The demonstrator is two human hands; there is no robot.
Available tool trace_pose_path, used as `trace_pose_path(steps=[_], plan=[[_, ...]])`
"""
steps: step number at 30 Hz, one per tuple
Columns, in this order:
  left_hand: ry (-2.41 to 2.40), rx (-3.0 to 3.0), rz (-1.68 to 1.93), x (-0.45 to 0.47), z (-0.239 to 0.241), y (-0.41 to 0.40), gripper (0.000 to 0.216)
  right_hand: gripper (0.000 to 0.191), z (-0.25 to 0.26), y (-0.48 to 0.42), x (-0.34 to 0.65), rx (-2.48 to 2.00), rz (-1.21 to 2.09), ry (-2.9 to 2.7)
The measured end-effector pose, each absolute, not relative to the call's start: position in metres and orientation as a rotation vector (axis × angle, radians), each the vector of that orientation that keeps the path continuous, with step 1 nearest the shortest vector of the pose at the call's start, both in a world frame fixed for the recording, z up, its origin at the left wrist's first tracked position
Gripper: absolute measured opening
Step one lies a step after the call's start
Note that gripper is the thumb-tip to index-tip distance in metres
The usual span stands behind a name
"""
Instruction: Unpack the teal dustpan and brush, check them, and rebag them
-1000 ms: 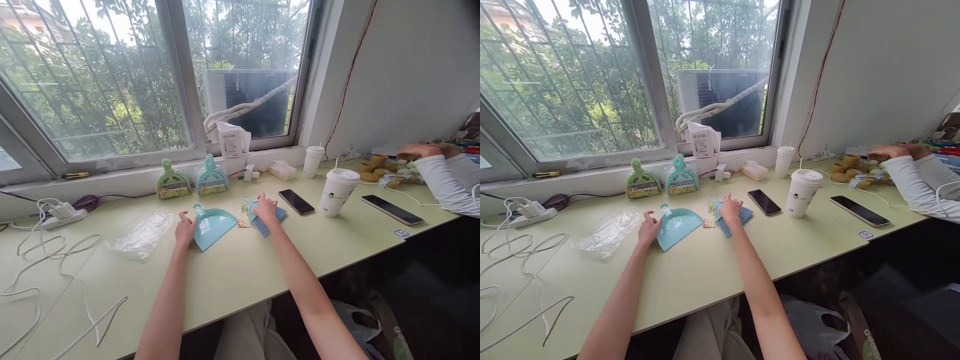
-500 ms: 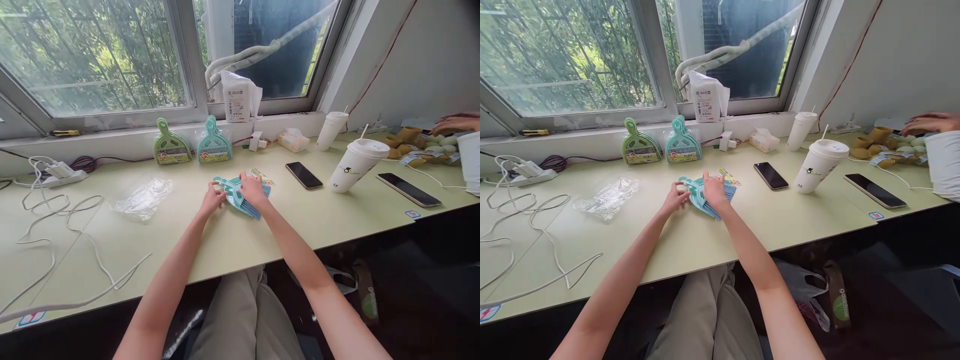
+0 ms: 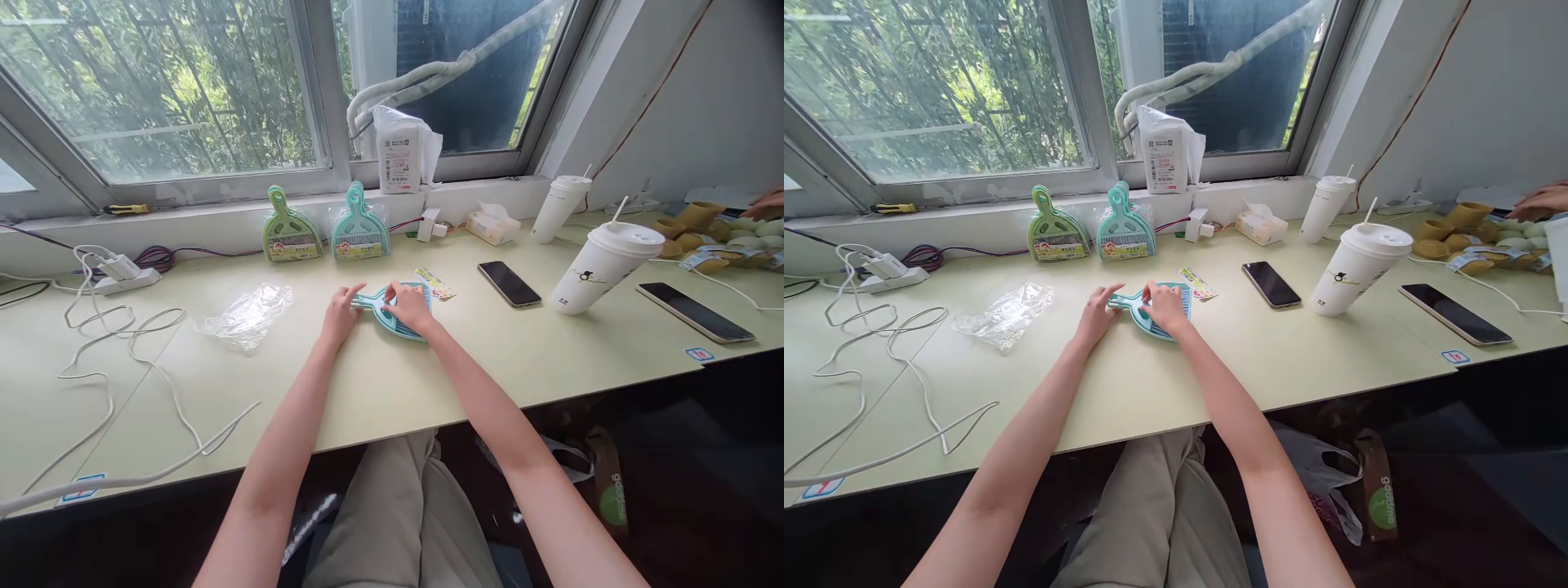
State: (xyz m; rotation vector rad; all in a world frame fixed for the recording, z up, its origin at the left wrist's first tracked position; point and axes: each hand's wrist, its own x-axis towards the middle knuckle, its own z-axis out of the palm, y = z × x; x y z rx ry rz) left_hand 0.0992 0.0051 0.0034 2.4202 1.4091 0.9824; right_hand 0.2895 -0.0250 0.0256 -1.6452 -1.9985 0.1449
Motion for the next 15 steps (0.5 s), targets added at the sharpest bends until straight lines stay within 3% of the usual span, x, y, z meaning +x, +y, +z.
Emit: trace_pose_path(steps=[5,10,15], plan=[[1.557,2.64,1.014,0.102,0.006,-0.001,0.039,0.018,0.029,-0.03,0.287,-1.579,0.064,-2.127],[1.205,3.009,0.74,0.101,0.011,-0.005,0.03,0.02,0.031,-0.029,0.289,-1.602,0.12,-2.097],[1.286,3.063,0.578,0.103,0.012,-0.009,0.028,0.023,0.031,-0.027,0.291,-1.637,0.204,-2.074]])
